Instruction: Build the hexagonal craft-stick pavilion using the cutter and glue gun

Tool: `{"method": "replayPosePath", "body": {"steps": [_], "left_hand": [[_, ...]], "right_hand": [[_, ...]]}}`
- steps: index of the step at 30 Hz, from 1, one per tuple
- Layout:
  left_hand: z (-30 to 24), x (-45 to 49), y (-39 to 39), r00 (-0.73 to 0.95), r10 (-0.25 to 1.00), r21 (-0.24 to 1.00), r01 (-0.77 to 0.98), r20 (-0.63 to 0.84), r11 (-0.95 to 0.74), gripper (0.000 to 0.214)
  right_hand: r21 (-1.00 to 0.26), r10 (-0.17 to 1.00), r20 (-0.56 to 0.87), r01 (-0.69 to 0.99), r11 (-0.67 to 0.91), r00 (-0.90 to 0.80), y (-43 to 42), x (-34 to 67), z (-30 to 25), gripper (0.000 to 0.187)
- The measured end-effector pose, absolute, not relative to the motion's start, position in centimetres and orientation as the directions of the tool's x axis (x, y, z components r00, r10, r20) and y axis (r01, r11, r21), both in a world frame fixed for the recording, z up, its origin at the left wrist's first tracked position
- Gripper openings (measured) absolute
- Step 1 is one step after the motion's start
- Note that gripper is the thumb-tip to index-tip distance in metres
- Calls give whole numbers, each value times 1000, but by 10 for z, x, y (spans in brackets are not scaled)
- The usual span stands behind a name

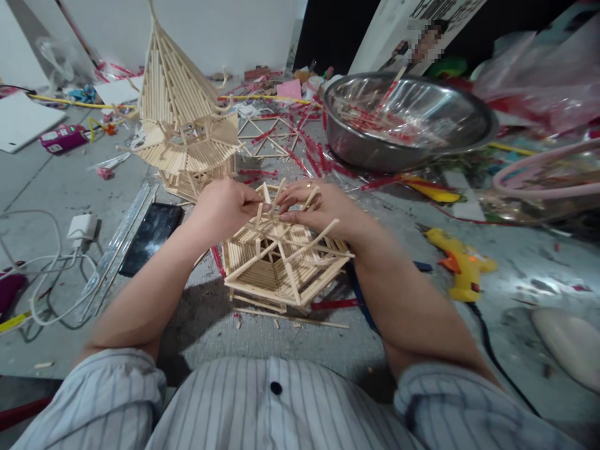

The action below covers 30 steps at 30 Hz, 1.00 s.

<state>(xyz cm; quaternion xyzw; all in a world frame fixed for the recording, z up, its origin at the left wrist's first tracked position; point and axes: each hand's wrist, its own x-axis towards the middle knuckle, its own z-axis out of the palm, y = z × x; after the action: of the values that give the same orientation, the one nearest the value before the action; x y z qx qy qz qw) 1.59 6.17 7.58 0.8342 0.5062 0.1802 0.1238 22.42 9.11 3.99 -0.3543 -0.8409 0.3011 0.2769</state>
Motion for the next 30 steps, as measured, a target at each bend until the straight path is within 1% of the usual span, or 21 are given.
{"method": "replayPosePath", "body": {"steps": [3, 6, 11, 15, 17, 19, 24, 27, 30], "left_hand": [[74, 18, 63, 389, 910, 329, 849, 143, -414, 29], [74, 17, 64, 410, 901, 302, 849, 141, -433, 34], [69, 16, 72, 536, 825, 334, 756, 178, -563, 37], [64, 14, 75, 590, 785, 346, 708, 191, -616, 24], [63, 11, 75, 615, 766, 360, 683, 187, -636, 21], [66, 7, 74, 638, 751, 384, 659, 170, -646, 25], [75, -2, 71, 682, 728, 425, 642, 64, -638, 31], [79, -3, 69, 700, 713, 424, 632, 47, -648, 36], [81, -4, 67, 712, 701, 424, 624, 38, -656, 35]], "right_hand": [[-705, 760, 254, 423, 569, -598, 91, 224, 39, 10], [-696, 749, 274, 413, 587, -604, 91, 225, 39, 11], [-688, 758, 240, 444, 574, -607, 89, 225, 39, 11], [-683, 755, 249, 443, 581, -606, 89, 225, 40, 16], [-685, 756, 251, 441, 580, -605, 88, 225, 40, 17], [-704, 772, 236, 444, 555, -590, 86, 226, 42, 16], [-767, 828, 212, 436, 470, -520, 81, 231, 45, 14], [-755, 841, 227, 457, 471, -491, 79, 231, 44, 13], [-727, 853, 241, 496, 474, -462, 78, 230, 45, 10]]}}
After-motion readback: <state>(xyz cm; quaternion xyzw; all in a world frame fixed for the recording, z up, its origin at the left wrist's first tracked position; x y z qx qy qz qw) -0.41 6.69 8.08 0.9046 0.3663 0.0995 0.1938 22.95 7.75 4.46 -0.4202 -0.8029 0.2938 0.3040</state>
